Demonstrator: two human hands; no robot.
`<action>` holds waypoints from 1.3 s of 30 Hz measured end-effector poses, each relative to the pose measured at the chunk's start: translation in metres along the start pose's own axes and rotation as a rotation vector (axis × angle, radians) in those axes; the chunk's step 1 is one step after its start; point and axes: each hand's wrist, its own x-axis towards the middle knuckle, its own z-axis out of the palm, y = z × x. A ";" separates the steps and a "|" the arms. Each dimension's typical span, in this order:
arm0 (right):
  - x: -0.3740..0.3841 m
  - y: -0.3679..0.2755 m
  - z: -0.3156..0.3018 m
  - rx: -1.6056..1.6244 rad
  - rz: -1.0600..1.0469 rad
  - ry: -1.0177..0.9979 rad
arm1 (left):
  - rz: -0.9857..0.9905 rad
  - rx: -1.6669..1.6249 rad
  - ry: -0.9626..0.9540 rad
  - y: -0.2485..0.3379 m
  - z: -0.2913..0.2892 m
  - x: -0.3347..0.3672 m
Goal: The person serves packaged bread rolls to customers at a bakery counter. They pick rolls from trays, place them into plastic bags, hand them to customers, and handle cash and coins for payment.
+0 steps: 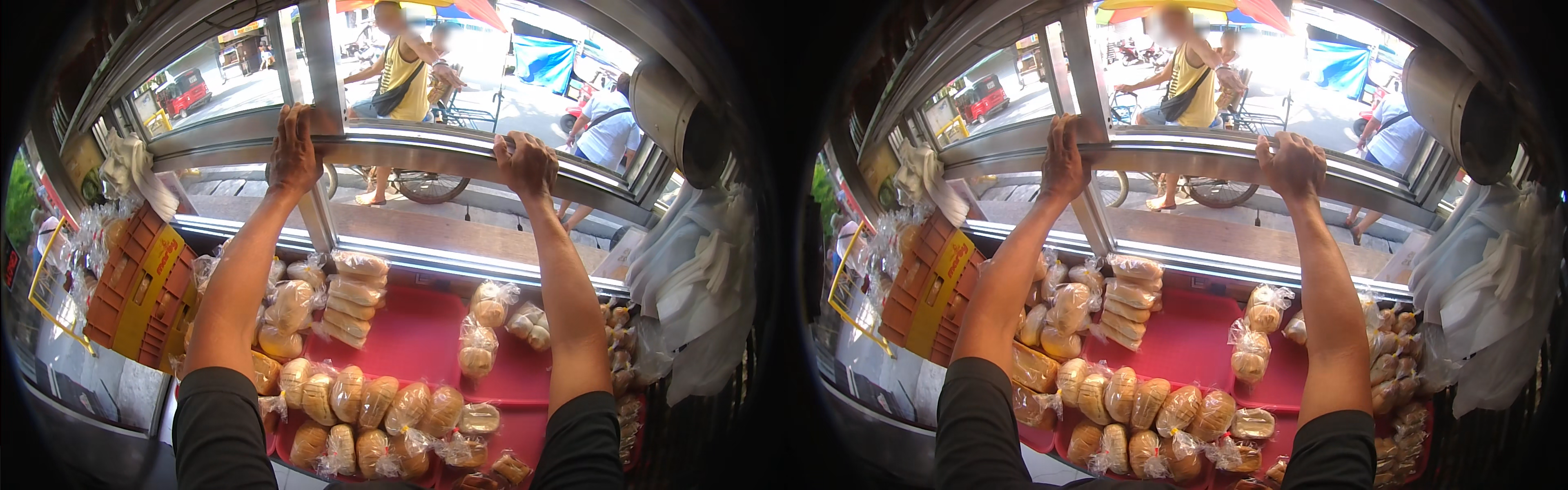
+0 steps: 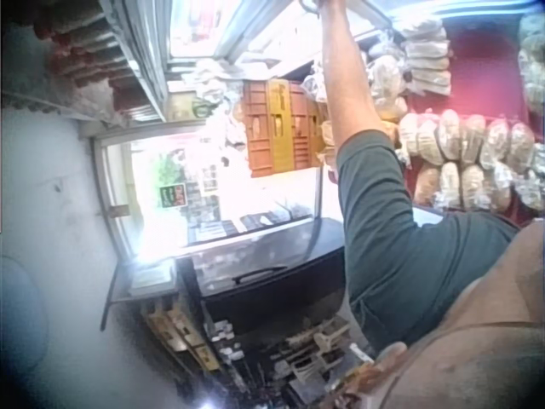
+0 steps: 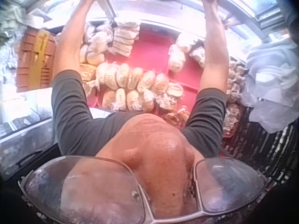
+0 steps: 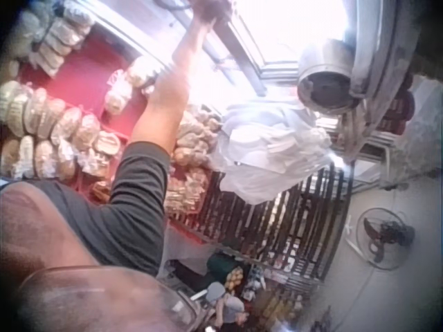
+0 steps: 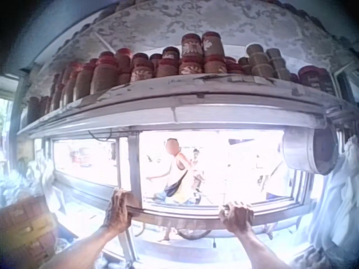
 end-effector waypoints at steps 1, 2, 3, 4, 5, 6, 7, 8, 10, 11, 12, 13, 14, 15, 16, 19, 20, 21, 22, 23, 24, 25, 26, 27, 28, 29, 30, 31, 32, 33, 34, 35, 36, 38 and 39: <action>0.000 0.000 0.001 0.006 0.000 0.005 | 0.001 -0.010 0.007 0.000 0.000 0.000; 0.000 0.001 0.001 0.003 -0.003 0.010 | 0.007 -0.015 0.017 -0.001 0.000 0.000; 0.001 0.001 0.002 0.000 -0.005 0.015 | 0.013 -0.019 0.028 -0.001 0.001 0.000; 0.000 0.001 0.002 -0.002 -0.009 0.019 | 0.017 -0.024 0.037 -0.001 0.001 0.000; 0.000 0.000 0.002 0.000 -0.008 0.017 | 0.020 -0.018 0.041 -0.002 0.001 -0.001; 0.000 0.000 0.002 0.003 -0.007 0.016 | 0.022 -0.011 0.045 -0.003 0.001 -0.001; 0.000 0.000 0.002 0.004 -0.006 0.015 | 0.025 -0.005 0.049 -0.002 0.000 -0.001; 0.000 -0.001 0.002 0.005 -0.002 0.013 | 0.031 -0.014 0.054 -0.002 -0.001 -0.001; 0.000 -0.006 0.001 0.012 0.005 0.009 | 0.042 -0.026 0.063 -0.003 -0.004 -0.002; 0.001 -0.008 0.000 0.014 0.013 -0.021 | 0.038 -0.021 0.060 -0.005 -0.006 -0.003; 0.001 -0.011 -0.002 0.016 0.020 -0.050 | 0.034 -0.017 0.056 -0.006 -0.008 -0.004; 0.001 -0.011 -0.004 0.014 0.030 -0.080 | 0.032 -0.017 0.052 -0.006 -0.007 -0.005; 0.001 -0.008 -0.004 0.012 0.024 -0.061 | 0.038 -0.016 0.058 -0.005 -0.005 -0.003; 0.000 -0.003 -0.006 0.004 0.020 -0.041 | 0.047 -0.021 0.064 -0.002 0.000 0.000; 0.000 0.008 -0.010 -0.015 0.020 -0.021 | 0.061 -0.037 0.072 0.007 0.009 0.005; 0.001 0.040 0.000 0.021 0.038 -0.011 | 0.169 -0.032 0.172 -0.008 0.033 0.020; 0.001 0.028 0.029 0.005 0.047 -0.090 | 0.230 -0.024 0.209 -0.053 0.048 0.008; -0.008 0.031 0.036 -0.018 0.093 -0.197 | 0.233 -0.016 0.186 -0.053 0.050 -0.001; -0.009 -0.003 0.030 0.041 0.135 -0.302 | 0.235 0.024 0.164 -0.061 0.030 -0.009; -0.001 -0.008 0.018 0.065 0.175 -0.383 | 0.336 0.043 0.091 -0.045 0.015 0.000; 0.010 -0.014 0.008 0.110 0.193 -0.432 | 0.268 0.008 0.027 -0.056 0.012 0.009; 0.011 -0.016 0.001 0.140 0.227 -0.470 | 0.311 0.069 0.085 -0.063 0.021 0.006; -0.002 -0.013 -0.010 0.138 0.214 -0.498 | 0.332 0.148 0.162 -0.065 0.031 0.003; -0.005 -0.006 -0.022 0.129 0.193 -0.507 | 0.322 0.138 0.145 -0.054 0.038 0.007; -0.004 -0.001 -0.024 0.104 0.190 -0.494 | 0.301 0.139 0.128 -0.045 0.040 0.005; -0.004 0.002 -0.025 0.084 0.189 -0.483 | 0.276 0.148 0.110 -0.038 0.041 0.007; -0.006 0.002 -0.024 0.047 0.216 -0.451 | 0.277 0.136 0.102 -0.033 0.042 0.009; -0.008 0.000 -0.023 0.015 0.237 -0.423 | 0.273 0.130 0.089 -0.030 0.039 0.008; -0.008 0.000 -0.023 0.029 0.235 -0.424 | 0.267 0.125 0.076 -0.028 0.037 0.006; -0.007 0.000 -0.022 0.043 0.233 -0.425 | 0.268 0.123 0.084 -0.028 0.036 0.007; -0.006 0.001 -0.019 0.056 0.229 -0.429 | 0.266 0.120 0.091 -0.029 0.036 0.007; -0.005 0.000 -0.016 0.065 0.245 -0.405 | 0.264 0.115 0.098 -0.029 0.035 0.007; -0.003 -0.003 -0.013 0.072 0.263 -0.381 | 0.286 0.124 0.100 -0.031 0.035 0.008; -0.004 -0.006 -0.013 0.092 0.270 -0.374 | 0.328 0.148 0.102 -0.041 0.034 0.010; -0.006 -0.004 -0.014 0.100 0.262 -0.389 | 0.319 0.149 0.096 -0.044 0.035 0.008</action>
